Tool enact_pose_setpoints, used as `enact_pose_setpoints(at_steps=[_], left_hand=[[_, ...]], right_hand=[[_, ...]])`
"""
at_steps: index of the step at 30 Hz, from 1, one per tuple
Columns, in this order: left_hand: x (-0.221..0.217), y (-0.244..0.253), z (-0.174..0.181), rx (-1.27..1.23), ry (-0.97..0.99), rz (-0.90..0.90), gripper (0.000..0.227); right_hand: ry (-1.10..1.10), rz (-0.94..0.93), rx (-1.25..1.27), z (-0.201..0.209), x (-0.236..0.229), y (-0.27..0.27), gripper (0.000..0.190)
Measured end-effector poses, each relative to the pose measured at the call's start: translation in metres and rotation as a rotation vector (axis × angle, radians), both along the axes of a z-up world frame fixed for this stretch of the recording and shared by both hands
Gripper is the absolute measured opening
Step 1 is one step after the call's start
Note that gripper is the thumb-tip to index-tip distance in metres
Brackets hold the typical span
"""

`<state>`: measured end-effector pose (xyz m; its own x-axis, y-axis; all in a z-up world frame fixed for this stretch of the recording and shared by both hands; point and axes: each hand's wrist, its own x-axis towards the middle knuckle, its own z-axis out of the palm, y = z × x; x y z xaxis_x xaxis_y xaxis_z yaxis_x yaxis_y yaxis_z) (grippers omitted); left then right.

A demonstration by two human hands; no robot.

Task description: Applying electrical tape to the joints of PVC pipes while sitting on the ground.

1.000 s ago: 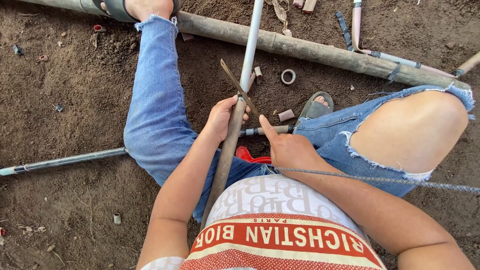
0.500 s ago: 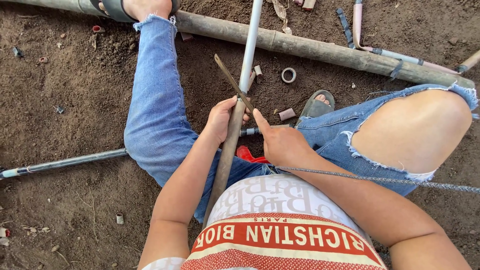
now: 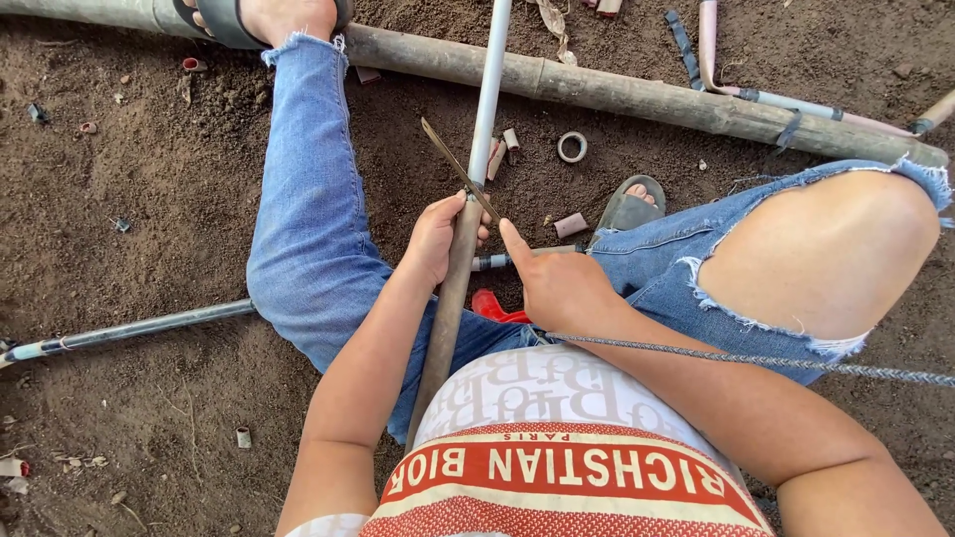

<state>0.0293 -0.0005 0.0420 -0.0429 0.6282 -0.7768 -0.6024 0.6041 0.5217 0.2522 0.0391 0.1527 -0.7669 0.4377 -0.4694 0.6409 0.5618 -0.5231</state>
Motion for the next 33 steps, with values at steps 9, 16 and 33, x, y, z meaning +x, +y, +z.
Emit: enact_pose_setpoints(at_steps=[9,16,33], left_hand=[[0.003,0.000,-0.001,0.004,0.026,-0.001,0.035],[0.006,-0.001,0.015,-0.001,0.040,-0.007,0.036],[0.015,-0.005,-0.009,-0.035,0.057,-0.014,0.034]], right_hand=[[-0.023,-0.005,0.053,0.001,0.007,-0.007,0.071],[-0.009,0.003,0.068,-0.009,-0.002,-0.003,0.079],[-0.034,0.026,0.050,-0.003,-0.007,0.001,0.077]])
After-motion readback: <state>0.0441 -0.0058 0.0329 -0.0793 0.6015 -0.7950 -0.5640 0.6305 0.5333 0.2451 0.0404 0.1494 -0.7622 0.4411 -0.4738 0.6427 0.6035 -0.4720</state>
